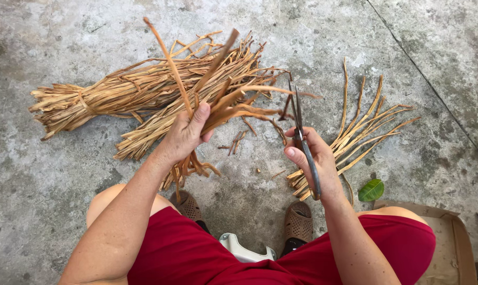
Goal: The person carries a bundle of dried plant strips and a small stool to an outdoor concrete area. They sit on the stool, untie the bundle, and use shears to cut the strips into shorter lengths, placing the cut pieces on the ground.
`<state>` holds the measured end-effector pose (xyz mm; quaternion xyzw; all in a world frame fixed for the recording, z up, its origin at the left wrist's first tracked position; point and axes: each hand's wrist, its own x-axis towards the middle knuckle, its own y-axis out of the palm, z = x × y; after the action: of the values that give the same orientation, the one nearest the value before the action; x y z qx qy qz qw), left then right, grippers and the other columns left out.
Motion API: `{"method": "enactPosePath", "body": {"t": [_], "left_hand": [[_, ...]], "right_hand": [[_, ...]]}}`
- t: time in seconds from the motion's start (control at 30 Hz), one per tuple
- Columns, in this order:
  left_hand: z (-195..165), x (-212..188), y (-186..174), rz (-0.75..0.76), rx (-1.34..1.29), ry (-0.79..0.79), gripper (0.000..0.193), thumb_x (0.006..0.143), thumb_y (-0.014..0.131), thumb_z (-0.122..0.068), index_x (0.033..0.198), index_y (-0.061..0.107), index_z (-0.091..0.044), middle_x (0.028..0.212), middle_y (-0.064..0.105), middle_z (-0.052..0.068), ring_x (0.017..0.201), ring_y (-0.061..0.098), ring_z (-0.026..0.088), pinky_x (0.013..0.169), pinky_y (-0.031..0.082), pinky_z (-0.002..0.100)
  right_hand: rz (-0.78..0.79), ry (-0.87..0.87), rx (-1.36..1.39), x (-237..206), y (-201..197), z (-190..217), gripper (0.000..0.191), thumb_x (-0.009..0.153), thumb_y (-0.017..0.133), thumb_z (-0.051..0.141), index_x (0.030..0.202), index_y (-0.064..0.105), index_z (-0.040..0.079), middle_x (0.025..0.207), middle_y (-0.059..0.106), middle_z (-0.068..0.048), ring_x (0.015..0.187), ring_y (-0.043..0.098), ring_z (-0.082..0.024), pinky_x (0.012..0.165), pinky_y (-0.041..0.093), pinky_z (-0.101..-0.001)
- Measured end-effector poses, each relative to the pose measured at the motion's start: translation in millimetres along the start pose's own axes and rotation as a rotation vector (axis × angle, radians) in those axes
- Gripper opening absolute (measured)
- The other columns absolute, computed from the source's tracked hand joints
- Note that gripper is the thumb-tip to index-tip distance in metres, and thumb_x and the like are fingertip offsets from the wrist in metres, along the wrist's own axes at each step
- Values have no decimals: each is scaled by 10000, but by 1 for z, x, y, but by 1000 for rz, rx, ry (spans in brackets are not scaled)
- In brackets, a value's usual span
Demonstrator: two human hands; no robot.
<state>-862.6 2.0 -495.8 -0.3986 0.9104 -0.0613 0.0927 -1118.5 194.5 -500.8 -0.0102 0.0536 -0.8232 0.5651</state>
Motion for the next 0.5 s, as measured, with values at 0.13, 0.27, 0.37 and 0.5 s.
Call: {"method": "enactPosePath", "body": {"t": [0.13,0.27,0.37,0.5], "left_hand": [[6,1,1,11,73,13,728,963,351,-727,838,609,-57,619,548,-10,569,517,80,505,456,257],[9,0,-2,1,117,46,756,981,340,-729,775,604,-51,606,545,-10,570,519,90,522,445,271],[9,0,-4,-12,105,74,749,982,337,-732,763,583,-59,607,543,-13,574,524,90,528,453,274],[9,-1,-6,-31,97,69,753,988,330,-737,761,562,-58,612,534,-10,580,519,95,538,453,276]], "right_hand": [[-72,56,157,6,0,0,311,879,816,175,1124,683,37,735,563,36,599,487,-55,525,381,-213],[-65,5,291,7,1,-4,292,871,807,145,1108,682,28,665,557,50,513,483,-38,457,387,-200],[-108,38,275,6,1,-6,306,859,815,156,1096,682,15,652,557,34,488,477,-53,429,381,-211],[-82,137,-46,9,-1,-4,389,824,838,234,1146,700,66,709,581,22,556,523,-69,498,436,-218]]}}
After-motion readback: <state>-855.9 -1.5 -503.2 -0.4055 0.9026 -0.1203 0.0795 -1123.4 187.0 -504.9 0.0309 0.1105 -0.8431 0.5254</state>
